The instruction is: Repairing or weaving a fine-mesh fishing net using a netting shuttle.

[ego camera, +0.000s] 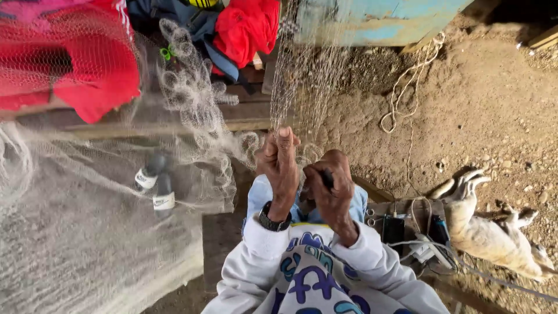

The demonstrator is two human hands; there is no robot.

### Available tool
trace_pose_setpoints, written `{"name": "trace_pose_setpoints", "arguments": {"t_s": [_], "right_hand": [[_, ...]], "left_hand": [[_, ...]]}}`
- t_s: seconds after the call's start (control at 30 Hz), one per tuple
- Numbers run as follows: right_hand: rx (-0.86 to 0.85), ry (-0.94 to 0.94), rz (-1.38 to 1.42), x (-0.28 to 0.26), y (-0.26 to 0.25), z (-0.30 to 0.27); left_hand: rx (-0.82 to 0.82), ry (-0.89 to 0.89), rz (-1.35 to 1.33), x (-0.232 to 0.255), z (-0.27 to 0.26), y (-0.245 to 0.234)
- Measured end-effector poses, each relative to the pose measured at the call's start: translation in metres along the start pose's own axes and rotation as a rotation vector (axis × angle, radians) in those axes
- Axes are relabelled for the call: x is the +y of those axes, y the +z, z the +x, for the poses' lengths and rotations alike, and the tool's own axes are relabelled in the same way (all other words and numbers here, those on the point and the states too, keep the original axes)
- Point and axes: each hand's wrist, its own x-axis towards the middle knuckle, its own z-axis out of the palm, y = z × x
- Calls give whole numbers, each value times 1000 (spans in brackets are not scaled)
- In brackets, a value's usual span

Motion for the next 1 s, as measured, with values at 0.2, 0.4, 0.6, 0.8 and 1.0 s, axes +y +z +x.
{"name": "trace_pose_setpoints", "arguments": {"t_s": [0.2, 0.4, 0.6, 0.8, 1.0], "right_hand": [[-57, 30, -114, 3, -3, -19], [-60, 34, -54, 20, -14, -24], [-84, 79, -17, 17, -16, -24], [-107, 119, 27, 19, -21, -24], [-107, 168, 28, 11, -25, -23]], "left_hand": [[-20, 85, 152, 12, -12, -1], [-131, 2, -75, -12, -21, -1], [-132, -89, -161, -13, -28, -2], [-281, -127, -120, 26, -19, -2], [-317, -189, -328, 15, -24, -7]]}}
